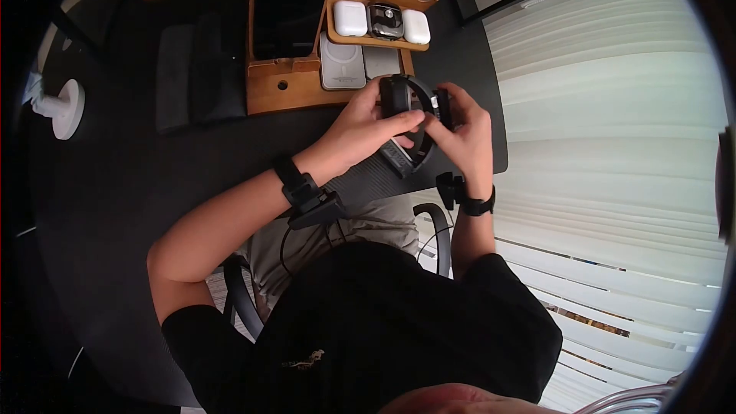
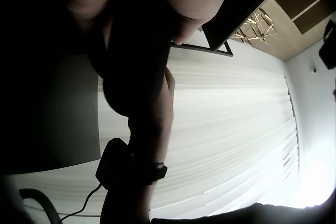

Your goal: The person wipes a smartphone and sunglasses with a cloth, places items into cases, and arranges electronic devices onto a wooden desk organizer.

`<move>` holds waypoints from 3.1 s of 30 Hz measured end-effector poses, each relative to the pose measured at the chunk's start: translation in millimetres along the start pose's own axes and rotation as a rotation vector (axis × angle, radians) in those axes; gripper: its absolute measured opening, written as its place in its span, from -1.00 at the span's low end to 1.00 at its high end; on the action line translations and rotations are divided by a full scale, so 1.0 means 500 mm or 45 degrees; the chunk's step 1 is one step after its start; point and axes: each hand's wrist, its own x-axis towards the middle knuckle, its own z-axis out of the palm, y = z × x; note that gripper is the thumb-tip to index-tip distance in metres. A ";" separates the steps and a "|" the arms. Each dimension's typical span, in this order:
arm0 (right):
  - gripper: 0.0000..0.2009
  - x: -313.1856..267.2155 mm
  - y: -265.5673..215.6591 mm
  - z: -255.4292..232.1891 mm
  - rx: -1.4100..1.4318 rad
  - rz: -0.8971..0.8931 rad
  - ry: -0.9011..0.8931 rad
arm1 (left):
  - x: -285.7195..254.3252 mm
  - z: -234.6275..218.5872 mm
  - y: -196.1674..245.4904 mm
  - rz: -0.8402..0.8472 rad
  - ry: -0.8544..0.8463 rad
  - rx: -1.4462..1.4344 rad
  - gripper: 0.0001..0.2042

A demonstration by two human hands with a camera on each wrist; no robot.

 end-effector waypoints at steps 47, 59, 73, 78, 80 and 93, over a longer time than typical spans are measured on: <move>-0.67 -0.041 0.002 0.061 0.609 0.041 -0.017 | -0.010 -0.052 0.012 -0.082 -0.020 -0.081 -0.76; -0.70 -0.043 -0.023 0.068 0.418 -0.016 0.064 | -0.004 -0.058 0.004 -0.064 0.028 0.006 -0.76; -0.70 -0.035 -0.014 0.077 0.335 0.002 0.073 | -0.005 -0.059 0.003 -0.071 -0.008 -0.120 -0.82; -0.67 -0.044 0.012 0.081 0.475 0.050 0.001 | -0.005 -0.055 0.005 -0.094 -0.034 -0.095 -0.77; -0.64 -0.048 0.011 0.082 0.550 0.042 -0.024 | -0.001 -0.058 -0.004 -0.050 -0.010 -0.028 -0.76; -0.45 -0.037 0.013 0.012 0.727 0.152 0.085 | 0.009 -0.057 -0.006 0.028 -0.062 0.156 -0.64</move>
